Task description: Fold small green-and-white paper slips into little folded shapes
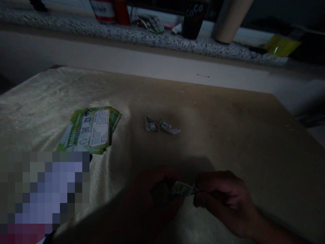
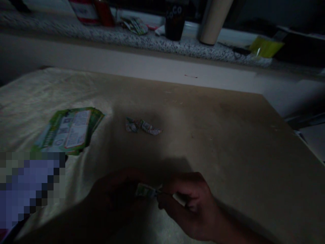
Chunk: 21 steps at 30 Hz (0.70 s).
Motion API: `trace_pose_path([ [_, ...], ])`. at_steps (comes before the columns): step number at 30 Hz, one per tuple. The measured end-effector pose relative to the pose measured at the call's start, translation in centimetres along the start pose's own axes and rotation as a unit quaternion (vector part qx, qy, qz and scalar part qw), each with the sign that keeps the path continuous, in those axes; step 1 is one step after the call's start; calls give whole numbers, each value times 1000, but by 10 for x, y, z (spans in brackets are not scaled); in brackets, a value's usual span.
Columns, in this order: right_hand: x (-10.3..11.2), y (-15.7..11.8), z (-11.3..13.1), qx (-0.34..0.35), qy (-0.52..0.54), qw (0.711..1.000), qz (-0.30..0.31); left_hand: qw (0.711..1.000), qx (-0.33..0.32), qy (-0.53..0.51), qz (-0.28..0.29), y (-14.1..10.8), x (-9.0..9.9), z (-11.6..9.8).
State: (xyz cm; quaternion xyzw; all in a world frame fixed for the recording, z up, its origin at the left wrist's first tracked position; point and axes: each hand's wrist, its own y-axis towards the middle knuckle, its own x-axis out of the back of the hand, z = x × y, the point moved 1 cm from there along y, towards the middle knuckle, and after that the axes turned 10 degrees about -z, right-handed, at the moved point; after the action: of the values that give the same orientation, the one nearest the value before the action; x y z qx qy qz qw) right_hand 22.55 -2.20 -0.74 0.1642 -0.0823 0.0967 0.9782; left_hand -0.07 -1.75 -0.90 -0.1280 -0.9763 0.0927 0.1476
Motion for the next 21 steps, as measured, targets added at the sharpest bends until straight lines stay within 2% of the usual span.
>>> trace_pose_path([
  [5,-5,-2,-4,-51,-21,998,30,1000,-7,18,-22,2,-1,-5],
  [9,-10,-3,-4,-48,-54,996,61,1000,1,21,-22,1,-3,-11],
  [15,-7,-1,-5,-49,-43,998,21,998,26,-46,-39,2,-5,-4],
  [21,-9,-3,-7,-78,-57,994,56,998,29,-39,-38,1,-5,-2],
])
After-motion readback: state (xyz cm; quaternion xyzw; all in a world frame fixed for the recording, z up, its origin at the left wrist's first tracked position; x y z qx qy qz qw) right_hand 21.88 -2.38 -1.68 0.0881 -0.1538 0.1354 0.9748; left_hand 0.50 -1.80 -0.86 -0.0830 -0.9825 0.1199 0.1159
